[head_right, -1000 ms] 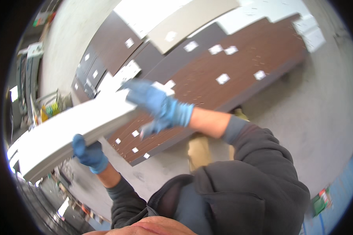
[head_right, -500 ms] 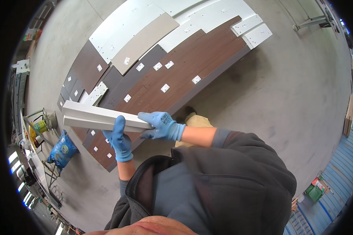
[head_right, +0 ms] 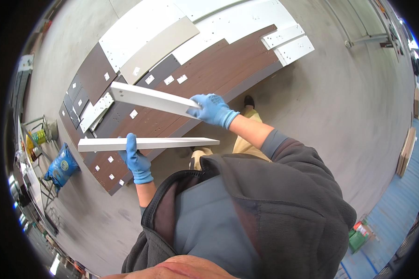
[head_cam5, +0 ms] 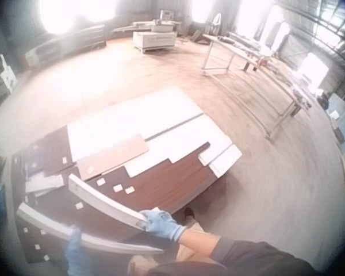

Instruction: The person picks up white and brown rectangular panels from a pile on the floor and stacks them in organized groups. They handle the panels one at a time, aligning edges and placing them into neat stacks. The person occasionally moves between stacks to continue organizing the panels.

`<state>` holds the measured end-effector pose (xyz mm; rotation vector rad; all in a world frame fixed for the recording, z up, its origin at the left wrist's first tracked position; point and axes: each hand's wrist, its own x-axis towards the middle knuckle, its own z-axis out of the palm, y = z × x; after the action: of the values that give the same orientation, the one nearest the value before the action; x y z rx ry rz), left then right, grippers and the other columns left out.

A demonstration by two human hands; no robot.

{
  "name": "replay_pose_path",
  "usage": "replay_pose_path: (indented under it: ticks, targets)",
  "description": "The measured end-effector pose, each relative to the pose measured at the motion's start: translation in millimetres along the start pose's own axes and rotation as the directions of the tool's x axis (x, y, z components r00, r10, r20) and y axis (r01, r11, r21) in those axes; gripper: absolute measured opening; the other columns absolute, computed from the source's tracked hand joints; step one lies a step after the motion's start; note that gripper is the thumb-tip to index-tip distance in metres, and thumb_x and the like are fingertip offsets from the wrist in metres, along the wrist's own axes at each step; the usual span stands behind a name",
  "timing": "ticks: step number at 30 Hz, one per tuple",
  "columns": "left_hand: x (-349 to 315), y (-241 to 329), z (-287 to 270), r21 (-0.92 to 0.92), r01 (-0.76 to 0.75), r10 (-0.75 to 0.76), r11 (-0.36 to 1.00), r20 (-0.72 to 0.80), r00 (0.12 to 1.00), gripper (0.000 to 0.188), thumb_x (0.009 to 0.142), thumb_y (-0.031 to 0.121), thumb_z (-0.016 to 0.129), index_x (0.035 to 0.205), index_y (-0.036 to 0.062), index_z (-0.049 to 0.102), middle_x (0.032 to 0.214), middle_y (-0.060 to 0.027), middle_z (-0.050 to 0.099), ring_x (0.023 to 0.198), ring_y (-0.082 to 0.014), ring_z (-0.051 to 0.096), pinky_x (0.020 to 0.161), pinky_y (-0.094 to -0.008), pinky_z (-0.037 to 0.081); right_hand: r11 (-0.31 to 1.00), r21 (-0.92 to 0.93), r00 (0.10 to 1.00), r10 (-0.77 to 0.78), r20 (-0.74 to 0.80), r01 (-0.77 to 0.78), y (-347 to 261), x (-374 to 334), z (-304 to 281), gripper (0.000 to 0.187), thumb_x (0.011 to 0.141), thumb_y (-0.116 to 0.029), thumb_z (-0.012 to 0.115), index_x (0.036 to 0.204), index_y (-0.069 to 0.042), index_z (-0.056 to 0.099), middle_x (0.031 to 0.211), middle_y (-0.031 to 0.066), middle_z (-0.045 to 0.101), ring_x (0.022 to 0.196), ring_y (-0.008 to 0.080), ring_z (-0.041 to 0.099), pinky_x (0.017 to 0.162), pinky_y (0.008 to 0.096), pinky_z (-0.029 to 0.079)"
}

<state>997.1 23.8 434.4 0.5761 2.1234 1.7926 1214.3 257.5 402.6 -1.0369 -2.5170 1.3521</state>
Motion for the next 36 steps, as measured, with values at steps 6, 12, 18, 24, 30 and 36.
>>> replay_pose_path:
  ticks: [6, 12, 18, 24, 30, 36]
  targets:
    - [-65, -5, 111, -0.181, 0.357, -0.391, 0.916, -0.205, 0.897, 0.03, 0.098, 0.012, 0.079, 0.118, 0.0068, 0.057, 0.104, 0.0019, 0.06, 0.099, -0.0104, 0.056, 0.101, -0.0338, 0.045, 0.998, -0.051, 0.987, 0.04, 0.153, -0.033, 119, 58, -123, 0.042, 0.101, -0.049, 0.065, 0.123, -0.013, 0.073, 0.106, 0.0171, 0.078, 0.101, 0.037, 0.075, 0.09, 0.0461, 0.057]
    - [-125, -21, 181, -0.386, 0.522, -0.636, 0.761, -0.284, 0.718, 0.048, 0.097, 0.016, 0.081, 0.136, 0.0044, 0.055, 0.115, -0.0018, 0.066, 0.109, -0.0126, 0.062, 0.104, -0.0342, 0.048, 0.957, -0.278, 0.944, 0.166, 0.285, -0.084, 191, 152, -188, 0.048, 0.104, -0.054, 0.056, 0.137, -0.023, 0.07, 0.123, 0.0112, 0.077, 0.119, 0.0329, 0.071, 0.104, 0.0438, 0.054]
    - [-126, -73, 219, -0.461, 0.59, -0.73, 0.663, -0.223, 0.646, 0.058, 0.096, 0.017, 0.082, 0.144, 0.0052, 0.052, 0.121, -0.0025, 0.066, 0.116, -0.0126, 0.063, 0.108, -0.0346, 0.047, 0.833, -0.554, 0.942, 0.183, 0.281, 0.004, 230, 258, -197, 0.053, 0.106, -0.058, 0.051, 0.12, -0.015, 0.078, 0.116, 0.0171, 0.078, 0.116, 0.0377, 0.071, 0.102, 0.0457, 0.052]
    - [-129, -113, 259, -0.403, 0.707, -0.813, 0.581, -0.265, 0.517, 0.091, 0.093, 0.011, 0.085, 0.162, 0.0047, 0.027, 0.132, -0.0041, 0.056, 0.118, -0.0135, 0.057, 0.109, -0.0324, 0.044, 0.783, -0.621, 0.924, 0.208, 0.32, 0.039, 289, 369, -168, 0.06, 0.106, -0.063, 0.049, 0.117, -0.013, 0.079, 0.118, 0.017, 0.078, 0.116, 0.0383, 0.071, 0.103, 0.0461, 0.052]
    - [-140, -151, 288, -0.415, 0.742, -0.845, 0.527, -0.353, 0.402, 0.093, 0.093, 0.007, 0.083, 0.165, 0.0027, 0.024, 0.136, -0.0063, 0.057, 0.12, -0.0147, 0.058, 0.109, -0.0351, 0.046, 0.735, -0.669, 0.894, 0.216, 0.392, 0.115, 362, 473, -113, 0.067, 0.102, -0.071, 0.049, 0.115, -0.014, 0.082, 0.119, 0.0164, 0.078, 0.113, 0.0366, 0.072, 0.103, 0.0468, 0.053]
    - [-156, -188, 335, -0.507, 0.717, -0.863, 0.48, -0.422, 0.279, 0.101, 0.094, 0.006, 0.081, 0.17, 0.0022, 0.014, 0.145, -0.0096, 0.057, 0.127, -0.0176, 0.058, 0.117, -0.0389, 0.043, 0.766, -0.627, 0.851, 0.23, 0.471, 0.141, 423, 542, -54, 0.073, 0.099, -0.075, 0.053, 0.116, -0.011, 0.082, 0.119, 0.0167, 0.078, 0.113, 0.036, 0.073, 0.101, 0.0481, 0.054]
